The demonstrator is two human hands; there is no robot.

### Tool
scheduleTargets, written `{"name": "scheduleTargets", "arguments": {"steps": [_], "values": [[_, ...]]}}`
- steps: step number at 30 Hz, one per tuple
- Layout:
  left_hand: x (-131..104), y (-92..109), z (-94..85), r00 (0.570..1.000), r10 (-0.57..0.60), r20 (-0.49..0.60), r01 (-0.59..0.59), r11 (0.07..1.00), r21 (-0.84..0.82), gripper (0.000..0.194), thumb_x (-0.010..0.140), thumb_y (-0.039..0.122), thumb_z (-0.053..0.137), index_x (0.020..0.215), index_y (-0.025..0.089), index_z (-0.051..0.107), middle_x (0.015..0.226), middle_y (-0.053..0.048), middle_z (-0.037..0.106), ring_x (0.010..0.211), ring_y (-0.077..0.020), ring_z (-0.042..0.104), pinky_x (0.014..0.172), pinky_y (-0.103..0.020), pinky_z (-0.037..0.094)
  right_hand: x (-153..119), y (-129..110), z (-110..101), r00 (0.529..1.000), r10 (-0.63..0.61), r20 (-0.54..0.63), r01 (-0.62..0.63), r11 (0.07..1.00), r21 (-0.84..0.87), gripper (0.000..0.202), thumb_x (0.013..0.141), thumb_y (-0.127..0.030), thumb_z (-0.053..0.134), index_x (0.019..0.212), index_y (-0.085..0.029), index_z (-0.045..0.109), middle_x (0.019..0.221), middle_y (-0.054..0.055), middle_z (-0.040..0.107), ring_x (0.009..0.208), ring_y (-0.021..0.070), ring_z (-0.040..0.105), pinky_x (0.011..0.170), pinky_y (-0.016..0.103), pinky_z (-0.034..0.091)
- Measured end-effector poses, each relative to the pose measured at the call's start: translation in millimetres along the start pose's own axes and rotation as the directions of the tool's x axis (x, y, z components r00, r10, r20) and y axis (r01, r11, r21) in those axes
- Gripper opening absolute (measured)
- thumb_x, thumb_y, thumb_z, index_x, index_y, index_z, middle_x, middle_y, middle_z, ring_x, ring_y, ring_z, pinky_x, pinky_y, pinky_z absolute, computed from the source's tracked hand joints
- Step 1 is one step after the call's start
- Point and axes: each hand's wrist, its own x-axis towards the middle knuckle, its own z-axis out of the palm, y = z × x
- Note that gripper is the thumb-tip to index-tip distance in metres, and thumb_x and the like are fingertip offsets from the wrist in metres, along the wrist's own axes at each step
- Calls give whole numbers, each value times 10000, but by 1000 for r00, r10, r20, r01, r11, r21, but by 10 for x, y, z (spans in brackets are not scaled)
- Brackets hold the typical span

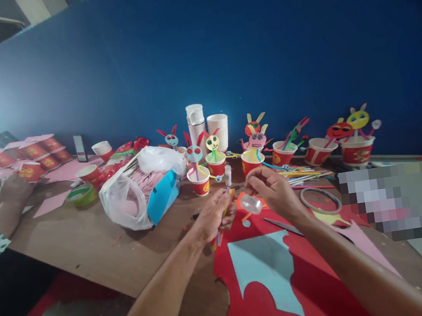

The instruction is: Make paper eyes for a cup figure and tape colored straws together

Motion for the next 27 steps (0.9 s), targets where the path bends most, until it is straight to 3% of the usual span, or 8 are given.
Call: {"name": "scheduleTargets", "arguments": {"steps": [8,14,20,27], "values": [[34,-48,-52,999,26,-44,-25,999,38,297,803,464,501,855,174,468,590,72,378,378,-8,257,360,-132,160,-18,-17,9,998,-14,61,19,997,-72,163,824,-337,507,840,-183,557,706,2,603,598,126,576,567,248,462],[58,-70,-53,988,111,-108,-102,991,82,317,805,477,500,819,160,493,605,43,470,410,-31,388,375,-144,258,-25,-31,20,996,-15,92,25,994,-109,171,828,-340,507,849,-180,562,671,-10,583,572,120,563,531,230,436],[104,-108,-106,986,127,-105,-133,990,-48,284,777,421,569,820,145,514,586,18,550,494,-80,525,518,-199,436,-36,-6,27,995,-24,93,39,987,-157,160,834,-316,492,870,-179,566,672,-10,571,585,119,547,547,232,430],[133,-121,-162,997,66,-39,-71,986,-149,261,779,366,584,856,134,492,615,-20,607,501,-116,586,520,-224,477,-37,-8,19,995,16,98,6,977,-215,192,835,-340,492,878,-176,582,689,2,592,597,122,549,561,232,428]]}}
